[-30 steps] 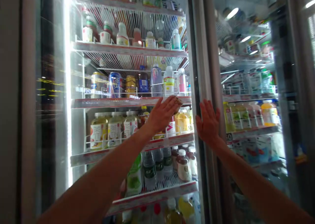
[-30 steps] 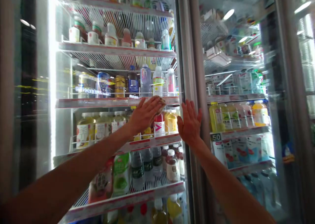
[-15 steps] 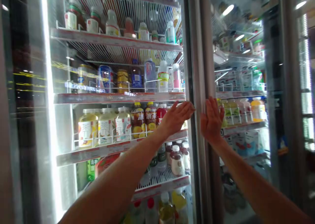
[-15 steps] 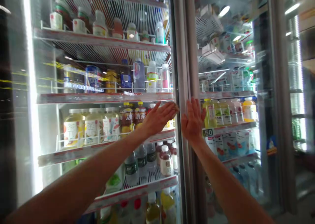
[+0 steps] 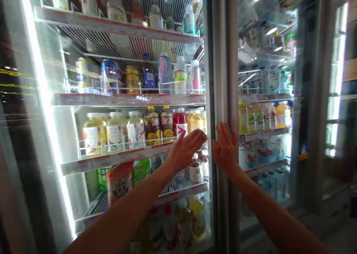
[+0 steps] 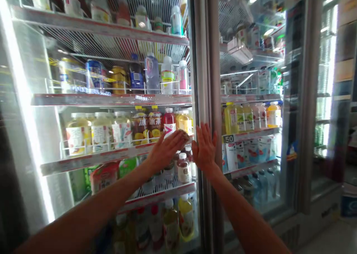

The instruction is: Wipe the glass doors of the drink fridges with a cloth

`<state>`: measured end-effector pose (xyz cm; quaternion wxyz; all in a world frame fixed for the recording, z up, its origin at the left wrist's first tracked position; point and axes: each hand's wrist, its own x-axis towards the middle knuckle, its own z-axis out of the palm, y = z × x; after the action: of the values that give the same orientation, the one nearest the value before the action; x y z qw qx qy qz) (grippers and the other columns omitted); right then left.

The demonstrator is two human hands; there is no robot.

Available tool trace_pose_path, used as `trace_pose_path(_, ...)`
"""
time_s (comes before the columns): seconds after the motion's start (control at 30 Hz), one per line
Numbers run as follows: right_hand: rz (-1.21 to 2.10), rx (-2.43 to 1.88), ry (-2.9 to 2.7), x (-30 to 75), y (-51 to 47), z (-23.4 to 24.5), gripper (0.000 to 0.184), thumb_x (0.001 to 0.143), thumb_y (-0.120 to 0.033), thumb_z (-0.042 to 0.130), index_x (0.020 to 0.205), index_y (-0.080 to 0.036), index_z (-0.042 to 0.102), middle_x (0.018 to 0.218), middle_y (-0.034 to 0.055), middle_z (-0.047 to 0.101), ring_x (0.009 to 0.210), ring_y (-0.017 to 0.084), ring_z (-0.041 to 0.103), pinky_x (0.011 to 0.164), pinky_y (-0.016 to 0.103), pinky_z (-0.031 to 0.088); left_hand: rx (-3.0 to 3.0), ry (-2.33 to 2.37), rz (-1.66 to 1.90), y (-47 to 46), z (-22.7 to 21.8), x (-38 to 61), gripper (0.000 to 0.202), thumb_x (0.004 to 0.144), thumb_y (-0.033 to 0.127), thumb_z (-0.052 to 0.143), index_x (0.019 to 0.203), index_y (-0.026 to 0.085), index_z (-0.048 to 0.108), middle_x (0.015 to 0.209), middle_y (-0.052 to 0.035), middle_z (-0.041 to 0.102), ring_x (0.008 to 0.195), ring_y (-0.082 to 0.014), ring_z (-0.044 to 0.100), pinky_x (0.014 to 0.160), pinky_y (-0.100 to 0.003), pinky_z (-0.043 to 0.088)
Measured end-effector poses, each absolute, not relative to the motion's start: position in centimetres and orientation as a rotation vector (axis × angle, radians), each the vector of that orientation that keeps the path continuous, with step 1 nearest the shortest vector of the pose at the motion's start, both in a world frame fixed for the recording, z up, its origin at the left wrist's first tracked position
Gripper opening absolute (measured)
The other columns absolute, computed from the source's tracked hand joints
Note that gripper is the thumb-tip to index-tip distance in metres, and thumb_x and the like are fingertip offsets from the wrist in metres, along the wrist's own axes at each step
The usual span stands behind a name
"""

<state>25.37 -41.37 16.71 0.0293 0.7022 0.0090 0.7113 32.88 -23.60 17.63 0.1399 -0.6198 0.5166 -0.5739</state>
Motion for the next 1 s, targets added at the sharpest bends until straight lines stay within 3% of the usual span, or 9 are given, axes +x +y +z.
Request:
trace_pose_path(0.23, 2.033, 2.306, 0.145, 24.8, -38.9, 12.8, 0.059, 0.090, -0.022, 0.038, 0.146, -0.022, 0.019, 0.144, 0.0135, 0.041, 0.139, 0.022, 0.028, 0.113, 0.050, 0.018, -1.587, 1.661, -1.447, -19.6, 10.5, 33.1, 0.049, 0.086, 0.023, 0.040, 0.135, 0.024, 0.042, 0.148, 0.0011, 0.035, 0.138, -0.0131, 0.026, 0.111, -0.033, 0.026)
trace_pose_path(0.43, 2.063, 2.305, 0.183, 25.4, -37.4, 11.6, 0.058, 0.090, -0.023, 0.040, 0.145, -0.022, 0.022, 0.146, 0.0132, 0.038, 0.139, 0.022, 0.027, 0.113, 0.050, 0.017, -1.749, 1.465, -1.749, -16.7, 11.1, 34.1, 0.052, 0.086, 0.017, 0.039, 0.138, 0.021, 0.037, 0.149, -0.0025, 0.031, 0.140, -0.0179, 0.019, 0.116, -0.043, 0.011)
trace_pose_path(0.6, 1.938, 2.370, 0.300, 25.8, -35.0, 10.5, 0.057, 0.090, -0.021, 0.040, 0.144, -0.020, 0.024, 0.144, 0.0124, 0.041, 0.140, 0.021, 0.026, 0.114, 0.048, 0.016, -1.689, 1.535, -1.605, -13.4, 7.8, 34.3, 0.053, 0.085, 0.022, 0.043, 0.137, 0.025, 0.038, 0.150, 0.0002, 0.029, 0.141, -0.0144, 0.015, 0.117, -0.039, 0.008)
trace_pose_path(0.83, 1.985, 2.375, 0.343, 26.9, -32.4, 11.1, 0.059, 0.089, -0.022, 0.040, 0.146, -0.022, 0.020, 0.148, 0.0111, 0.035, 0.140, 0.022, 0.026, 0.114, 0.048, 0.016, -1.815, 1.408, -1.698, -9.2, 8.1, 35.1, 0.051, 0.086, 0.019, 0.041, 0.137, 0.023, 0.039, 0.152, -0.0017, 0.025, 0.143, -0.0176, 0.009, 0.116, -0.044, 0.003)
trace_pose_path(1.0, 1.837, 2.402, 0.483, 27.5, -30.3, 10.1, 0.058, 0.089, -0.022, 0.041, 0.145, -0.021, 0.024, 0.147, 0.0116, 0.037, 0.140, 0.022, 0.025, 0.114, 0.049, 0.015, -1.647, 1.544, -1.471, -5.3, 5.5, 35.2, 0.048, 0.086, 0.023, 0.041, 0.134, 0.028, 0.043, 0.152, 0.0029, 0.023, 0.142, -0.0148, 0.009, 0.117, -0.041, 0.002)
